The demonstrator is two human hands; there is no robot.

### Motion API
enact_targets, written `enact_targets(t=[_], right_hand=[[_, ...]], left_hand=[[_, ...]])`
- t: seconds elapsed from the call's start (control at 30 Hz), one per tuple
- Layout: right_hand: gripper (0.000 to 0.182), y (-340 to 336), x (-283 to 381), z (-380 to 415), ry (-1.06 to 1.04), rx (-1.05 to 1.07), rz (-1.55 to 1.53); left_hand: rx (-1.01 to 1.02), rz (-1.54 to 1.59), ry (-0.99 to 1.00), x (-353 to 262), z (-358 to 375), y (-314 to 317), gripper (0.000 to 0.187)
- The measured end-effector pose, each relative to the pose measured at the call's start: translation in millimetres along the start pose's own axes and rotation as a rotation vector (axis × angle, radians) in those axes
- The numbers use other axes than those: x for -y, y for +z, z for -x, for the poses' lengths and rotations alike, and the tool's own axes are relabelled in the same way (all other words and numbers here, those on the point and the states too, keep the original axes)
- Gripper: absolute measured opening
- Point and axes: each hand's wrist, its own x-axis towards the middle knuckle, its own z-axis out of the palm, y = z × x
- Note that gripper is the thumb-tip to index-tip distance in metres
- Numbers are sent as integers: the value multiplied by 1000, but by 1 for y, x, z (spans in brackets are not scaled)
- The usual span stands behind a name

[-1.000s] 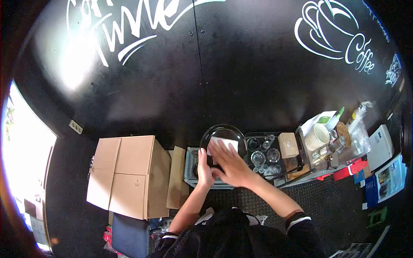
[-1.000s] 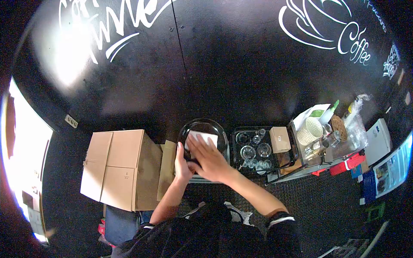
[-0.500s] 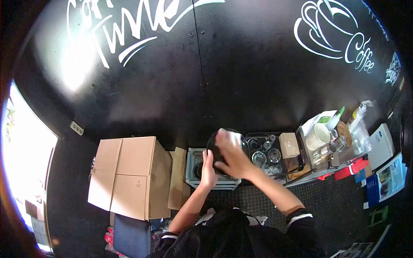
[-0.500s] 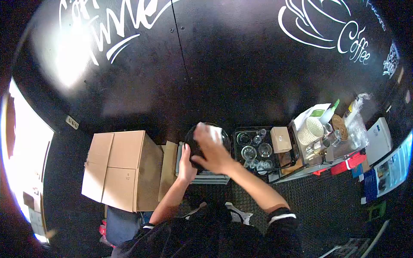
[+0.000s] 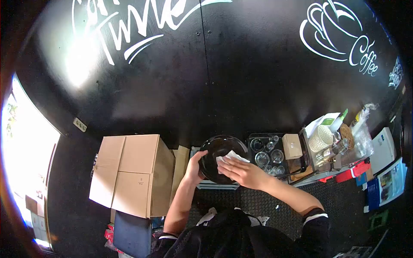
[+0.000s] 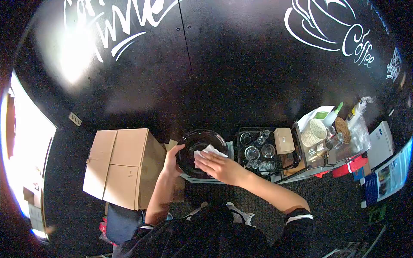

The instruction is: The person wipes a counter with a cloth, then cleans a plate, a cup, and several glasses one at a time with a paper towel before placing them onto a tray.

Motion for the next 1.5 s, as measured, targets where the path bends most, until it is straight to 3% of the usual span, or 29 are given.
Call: enact_targets(t=[0.1, 0.17, 0.23, 0.3, 0.33, 0.37, 0.43, 0.5, 0.63, 0.7, 0.73, 0.77, 0.8, 0.83, 0.9, 0.93, 0.97, 1.03, 1.1, 1.13, 1.23, 1.27, 1.3, 1.37, 1.43, 1.47, 1.5], right_hand=[[37, -17, 8, -2, -34, -8, -65], [31, -30, 16, -7, 181, -127, -476], [29, -38, 16, -8, 249, -222, -526], [30, -52, 8, -5, 528, -171, -763], [29, -59, 10, -10, 699, -290, -970], [23, -50, -3, -4, 755, -326, -1016], [24, -40, -12, -4, 798, -565, -1408], [32, -40, -23, 1, 908, -637, -1910], [30, -17, -52, 18, 1018, -908, -1982], [30, -17, -65, 18, 987, -1101, -1908], [30, -24, -65, 16, 876, -1191, -1771], [29, -30, -64, 13, 927, -1273, -1608], [28, -31, -52, 5, 836, -1226, -1301], [27, -30, -39, -6, 741, -1166, -997], [27, -27, -21, -34, 255, -729, -318], [29, -21, -15, -41, 209, -555, -116], [32, -14, -12, -44, 159, -378, 81], [34, -23, -26, -46, 279, -500, 43], [32, -10, -47, -40, 472, -614, -270], [30, -3, -46, -40, 553, -607, -234], [34, -3, -21, -48, 441, -503, -261], [41, 10, -9, -45, 311, -425, -79], [46, 6, 6, -43, 330, -347, -127], [47, 0, 3, -27, 237, -227, -100], [45, 0, -16, -14, 264, -315, -57], [44, 0, -21, -13, 430, -312, -88], [43, 1, -22, -17, 461, -395, -101]], left_hand=[[120, 133, -20, 6, 5, 12, 41], [22, 342, 352, 16, -2, 39, 46], [7, 307, 466, 20, -12, 37, 49], [338, 56, 542, 26, -24, 17, 46], [-40, 6, 457, 32, -20, 18, 38], [61, -155, 542, 33, -22, 12, 31], [115, -112, 486, 31, -19, 14, 28], [103, -42, 447, 30, -16, 21, 27], [49, 183, 345, 32, -11, 39, 24], [74, 171, 362, 33, -11, 38, 24], [67, 200, 373, 33, -9, 42, 24], [58, 231, 383, 32, -6, 47, 24], [25, 233, 354, 30, -4, 52, 25], [26, 232, 353, 33, -6, 55, 25], [45, 137, 458, 45, -12, 64, 26], [-20, 46, 570, 55, -14, 68, 26], [-1, 91, 526, 59, -15, 63, 26], [-1, 114, 522, 49, -4, 69, 26], [-37, 61, 556, 47, 1, 72, 27], [-51, 86, 520, 46, -1, 72, 28], [-20, 204, 470, 44, -14, 70, 30], [-75, 147, 498, 45, -16, 68, 31], [-129, 87, 528, 38, -12, 73, 31], [-29, 280, 415, 35, -14, 55, 35], [87, 230, 451, 29, -2, 65, 37], [47, 214, 446, 31, -2, 68, 37], [2, 236, 431, 33, 0, 77, 36]])
